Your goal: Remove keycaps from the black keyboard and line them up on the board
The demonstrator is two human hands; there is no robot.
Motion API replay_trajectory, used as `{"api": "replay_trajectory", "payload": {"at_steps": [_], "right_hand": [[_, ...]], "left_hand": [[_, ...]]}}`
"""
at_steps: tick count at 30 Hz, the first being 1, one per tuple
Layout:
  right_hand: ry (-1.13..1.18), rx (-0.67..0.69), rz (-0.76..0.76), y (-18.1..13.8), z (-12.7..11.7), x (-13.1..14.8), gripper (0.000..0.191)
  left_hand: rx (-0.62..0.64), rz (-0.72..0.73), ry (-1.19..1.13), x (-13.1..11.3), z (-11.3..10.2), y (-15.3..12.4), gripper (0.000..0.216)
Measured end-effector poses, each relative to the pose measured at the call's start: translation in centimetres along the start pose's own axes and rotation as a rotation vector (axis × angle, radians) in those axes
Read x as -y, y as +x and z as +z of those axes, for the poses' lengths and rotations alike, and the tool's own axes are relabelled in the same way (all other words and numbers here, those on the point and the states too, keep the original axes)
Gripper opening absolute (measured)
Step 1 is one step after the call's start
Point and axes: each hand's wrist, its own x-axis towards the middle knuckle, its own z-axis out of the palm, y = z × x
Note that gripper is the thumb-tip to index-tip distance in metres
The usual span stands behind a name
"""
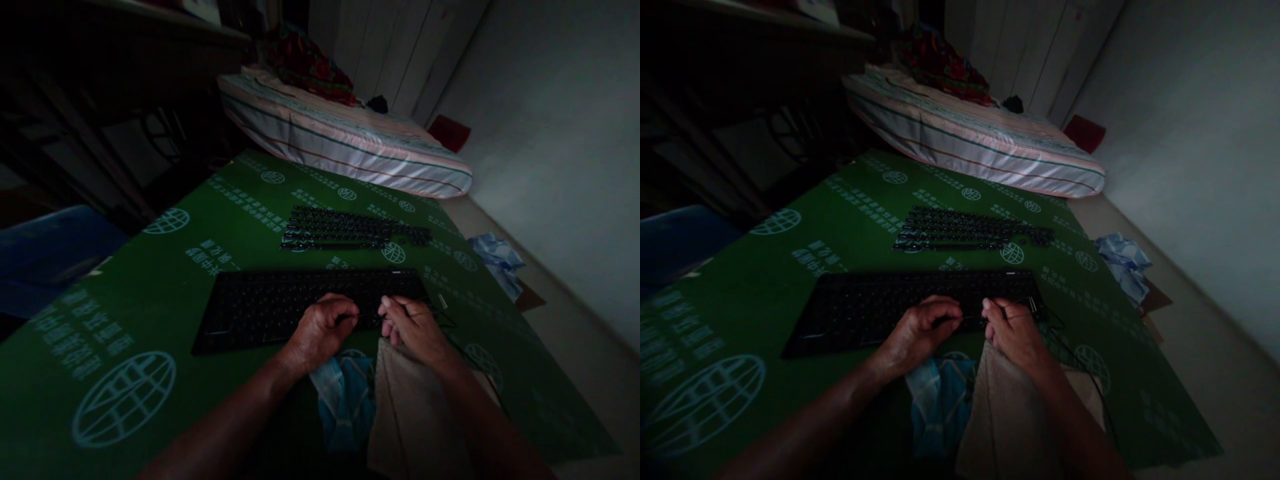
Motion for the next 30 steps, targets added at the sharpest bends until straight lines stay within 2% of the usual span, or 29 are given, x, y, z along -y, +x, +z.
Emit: {"api": "replay_trajectory", "payload": {"at_steps": [6,12,16,22,30], "right_hand": [[-0.074,-0.002,-0.011,0.0,0.5,0.1,0.040],[-0.249,-0.028,-0.045,0.6,1.0,1.0,0.035],[-0.327,0.004,-0.062,1.1,1.2,1.4,0.033],[-0.264,-0.037,-0.074,0.1,0.8,0.6,0.036],[-0.202,-0.003,-0.136,-0.1,0.6,-0.8,0.027]], "left_hand": [[0.012,0.008,0.009,0.0,0.0,0.0,0.014],[0.006,0.019,0.005,0.1,0.1,0.1,0.014],[0.009,0.034,0.020,0.2,0.1,0.1,0.014],[0.037,0.037,0.087,-0.2,0.0,0.1,0.014],[0.098,0.025,0.272,-1.1,-0.1,0.3,0.014]]}}
